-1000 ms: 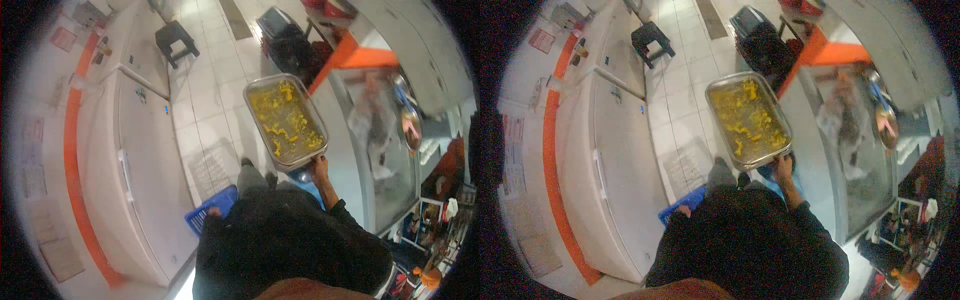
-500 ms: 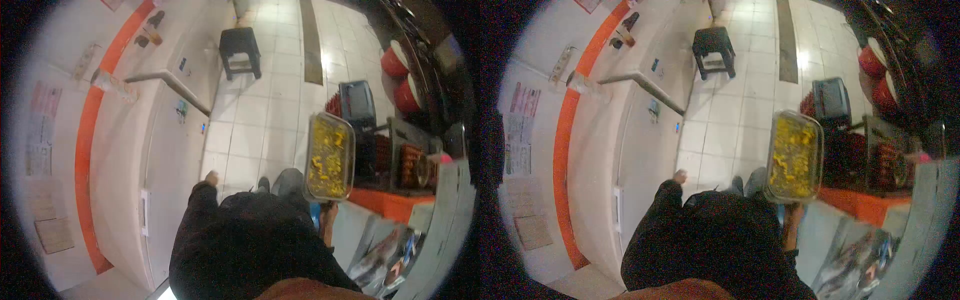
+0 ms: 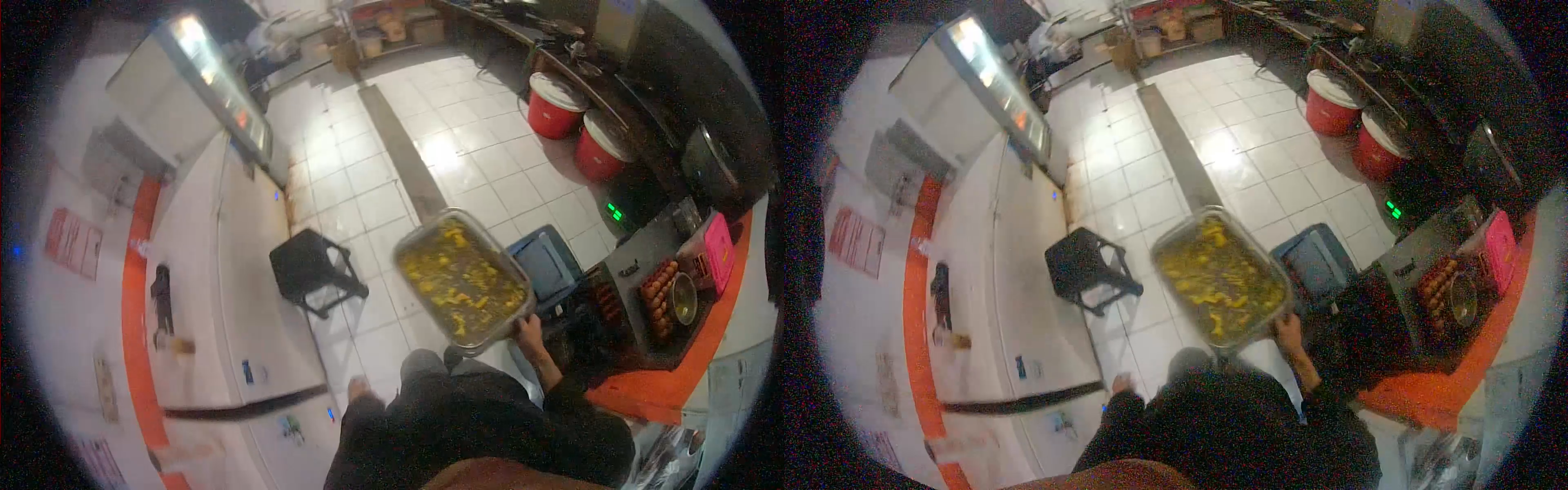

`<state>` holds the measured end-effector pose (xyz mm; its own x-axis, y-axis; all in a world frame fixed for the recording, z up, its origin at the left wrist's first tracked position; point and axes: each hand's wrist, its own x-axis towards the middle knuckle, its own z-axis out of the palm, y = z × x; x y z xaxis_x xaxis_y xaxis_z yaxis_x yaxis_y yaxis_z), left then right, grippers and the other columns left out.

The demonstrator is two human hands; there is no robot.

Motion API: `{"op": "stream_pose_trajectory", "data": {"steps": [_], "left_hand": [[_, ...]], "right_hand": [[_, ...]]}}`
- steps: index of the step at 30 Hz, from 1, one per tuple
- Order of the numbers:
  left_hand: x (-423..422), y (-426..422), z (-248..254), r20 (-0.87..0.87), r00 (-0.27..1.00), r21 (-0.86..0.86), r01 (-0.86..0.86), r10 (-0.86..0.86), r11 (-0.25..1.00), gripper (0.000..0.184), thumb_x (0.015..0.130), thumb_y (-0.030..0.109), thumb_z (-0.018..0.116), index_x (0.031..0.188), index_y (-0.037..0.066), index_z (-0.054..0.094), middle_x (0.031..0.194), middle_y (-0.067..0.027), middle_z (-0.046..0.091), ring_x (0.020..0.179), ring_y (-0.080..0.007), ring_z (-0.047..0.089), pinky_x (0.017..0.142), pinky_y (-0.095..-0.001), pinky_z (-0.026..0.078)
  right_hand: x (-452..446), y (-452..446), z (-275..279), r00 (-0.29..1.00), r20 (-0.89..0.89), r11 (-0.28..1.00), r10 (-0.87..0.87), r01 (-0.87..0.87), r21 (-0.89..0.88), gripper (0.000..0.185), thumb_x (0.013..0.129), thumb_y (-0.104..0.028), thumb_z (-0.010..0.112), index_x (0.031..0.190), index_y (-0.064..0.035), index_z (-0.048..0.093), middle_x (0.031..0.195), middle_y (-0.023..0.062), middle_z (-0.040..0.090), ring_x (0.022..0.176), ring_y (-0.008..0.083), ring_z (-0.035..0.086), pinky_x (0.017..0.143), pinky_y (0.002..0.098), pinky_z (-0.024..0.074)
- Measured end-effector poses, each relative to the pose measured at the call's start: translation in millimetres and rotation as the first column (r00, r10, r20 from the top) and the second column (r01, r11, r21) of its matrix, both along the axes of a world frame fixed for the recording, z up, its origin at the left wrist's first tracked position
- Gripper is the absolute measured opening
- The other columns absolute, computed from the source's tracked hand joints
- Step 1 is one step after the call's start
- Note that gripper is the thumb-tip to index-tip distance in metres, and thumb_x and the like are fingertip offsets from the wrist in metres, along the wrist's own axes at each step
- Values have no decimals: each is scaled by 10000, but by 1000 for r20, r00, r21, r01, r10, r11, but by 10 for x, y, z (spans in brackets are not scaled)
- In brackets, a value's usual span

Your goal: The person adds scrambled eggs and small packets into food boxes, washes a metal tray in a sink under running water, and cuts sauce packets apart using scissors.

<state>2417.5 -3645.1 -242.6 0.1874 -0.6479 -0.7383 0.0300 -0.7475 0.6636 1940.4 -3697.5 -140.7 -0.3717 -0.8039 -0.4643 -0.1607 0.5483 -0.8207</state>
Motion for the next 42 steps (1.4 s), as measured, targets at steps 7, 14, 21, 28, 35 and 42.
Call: {"op": "stream_pose_trajectory", "data": {"steps": [7,14,21,28,35,42], "left_hand": [[706,-1580,-198,275,879,280,315,-390,907,327,855,262,488,1079,25,514,1026,-157,564,865,-282,560,769,-377,462],[1549,-3718,-79,357,810,313,366,-466,876,281,854,257,481,981,18,559,970,-167,564,820,-289,554,756,-378,451],[2321,-6450,-452,942,134,38,868,-308,494,285,867,233,443,1024,16,539,949,-185,572,837,-297,568,702,-411,460],[1856,-8604,-213,201,969,-264,198,-147,944,233,815,119,500,1024,19,521,849,-128,589,718,-251,577,663,-354,475],[2384,-8933,-223,279,872,242,341,-401,909,319,811,184,528,1091,34,495,853,-134,580,745,-233,564,654,-343,469],[3209,-9714,-231,283,951,394,4,-125,919,331,812,184,498,1113,44,490,836,-154,576,741,-264,554,655,-384,450]], "right_hand": [[1368,-2428,273,881,328,921,342,-244,-305,413,870,-253,507,1074,100,443,929,146,560,776,271,580,628,379,495],[1762,-3949,-634,844,525,992,108,-56,-113,551,832,-369,559,1121,79,418,1020,159,515,891,298,566,691,443,506],[1817,-5151,539,815,531,939,-232,329,-95,336,885,-240,471,1081,31,447,938,137,550,791,275,591,624,409,517],[1669,-7292,-325,974,95,956,-208,223,-192,397,849,-268,518,1019,91,507,892,108,556,763,214,530,652,326,435],[3023,-10303,773,817,575,974,40,96,-205,204,883,-189,469,915,11,494,806,75,547,702,190,562,576,335,473],[4258,-12483,681,693,697,981,185,-86,-175,317,883,-317,466,962,-16,524,809,77,557,691,169,554,576,274,461]]}}
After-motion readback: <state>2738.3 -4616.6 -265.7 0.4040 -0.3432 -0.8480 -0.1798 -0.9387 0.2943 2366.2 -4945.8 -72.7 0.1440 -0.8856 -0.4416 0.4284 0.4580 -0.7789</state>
